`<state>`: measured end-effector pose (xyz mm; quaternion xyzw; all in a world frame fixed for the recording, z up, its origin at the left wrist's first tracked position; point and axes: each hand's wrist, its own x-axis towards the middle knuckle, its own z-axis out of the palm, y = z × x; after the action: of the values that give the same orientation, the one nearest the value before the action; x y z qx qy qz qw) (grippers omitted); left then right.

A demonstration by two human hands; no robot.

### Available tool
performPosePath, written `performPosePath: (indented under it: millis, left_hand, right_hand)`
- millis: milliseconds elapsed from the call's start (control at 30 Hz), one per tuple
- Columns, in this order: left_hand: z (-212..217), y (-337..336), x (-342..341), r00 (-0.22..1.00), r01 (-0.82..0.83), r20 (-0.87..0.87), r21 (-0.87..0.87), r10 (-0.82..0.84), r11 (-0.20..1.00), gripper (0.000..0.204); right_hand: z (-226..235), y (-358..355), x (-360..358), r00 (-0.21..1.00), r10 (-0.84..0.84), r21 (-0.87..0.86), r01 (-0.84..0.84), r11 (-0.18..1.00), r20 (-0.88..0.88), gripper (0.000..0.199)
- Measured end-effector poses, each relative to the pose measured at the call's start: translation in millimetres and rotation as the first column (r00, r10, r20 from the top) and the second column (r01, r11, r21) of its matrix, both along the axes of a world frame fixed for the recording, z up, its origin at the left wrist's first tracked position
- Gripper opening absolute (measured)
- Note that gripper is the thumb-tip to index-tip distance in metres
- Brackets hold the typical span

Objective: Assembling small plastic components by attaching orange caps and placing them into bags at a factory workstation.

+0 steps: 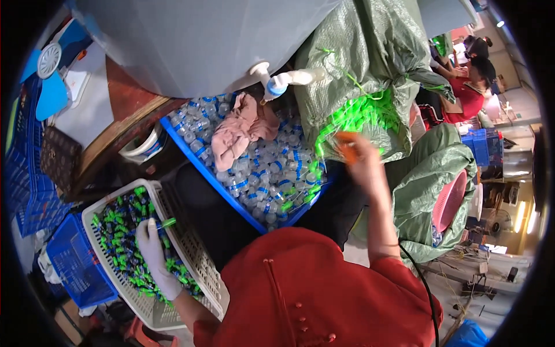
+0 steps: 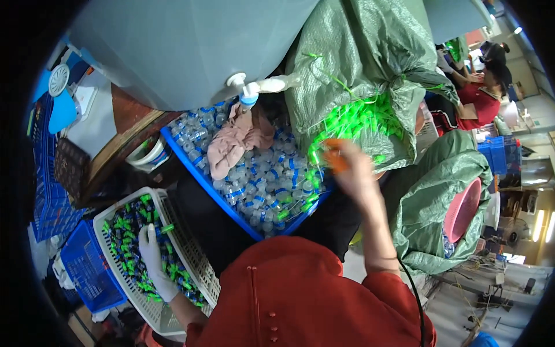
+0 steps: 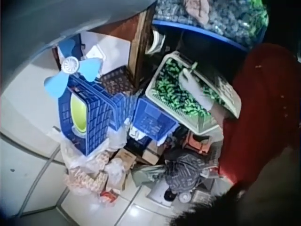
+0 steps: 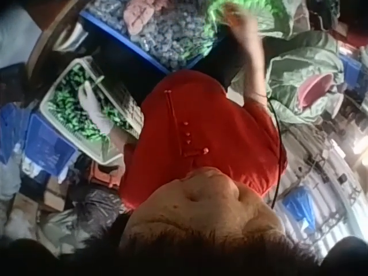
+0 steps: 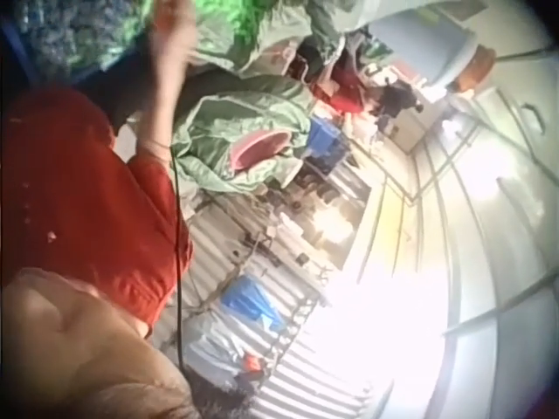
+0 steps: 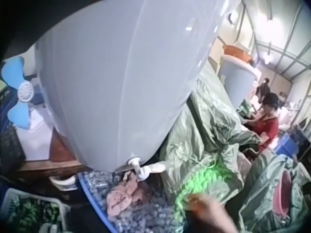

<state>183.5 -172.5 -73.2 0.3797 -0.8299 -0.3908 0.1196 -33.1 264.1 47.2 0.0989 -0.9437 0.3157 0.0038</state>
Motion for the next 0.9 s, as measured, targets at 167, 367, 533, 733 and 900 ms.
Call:
performPosePath:
  millis: [167, 367, 533, 733, 900]
  left_hand:
    - [35.6, 67.3, -58.2, 0.969, 0.229, -0.103, 0.047, -0.223, 0.972, 0.024]
    - [-20.2, 217.7, -175.4, 0.559, 0.810, -0.006, -0.210, -0.829, 0.548, 0.026]
    - [-49.0, 263.9, -206.4, 0.396, 0.904, 0.584, -0.385, -0.708, 0.188, 0.027]
    - [-2.2, 229.6, -198.3, 0.614, 0.775, -0.031, -0.168, -0.789, 0.610, 0.033]
    - [43.7, 193.9, -211.1, 0.684, 0.622, -0.591, 0.168, -0.427, 0.765, 0.041]
  right_hand:
    - [-8.3, 132.5, 1.0, 0.979, -0.094, 0.448, 0.167, 0.878, -0.182, 0.030]
    - [-30.3, 149.3, 5.6, 0.982, -0.023, 0.388, 0.095, 0.917, -0.187, 0.036]
    - [-25.0, 157.1, 8.1, 0.973, -0.062, 0.388, 0.146, 0.910, -0.221, 0.033]
    - [6.2, 102.9, 2.5, 0.992, -0.123, -0.324, 0.107, 0.940, -0.030, 0.035]
    - [41.8, 22.6, -21.8, 0.996, -0.003, -0.491, -0.040, 0.870, -0.086, 0.044]
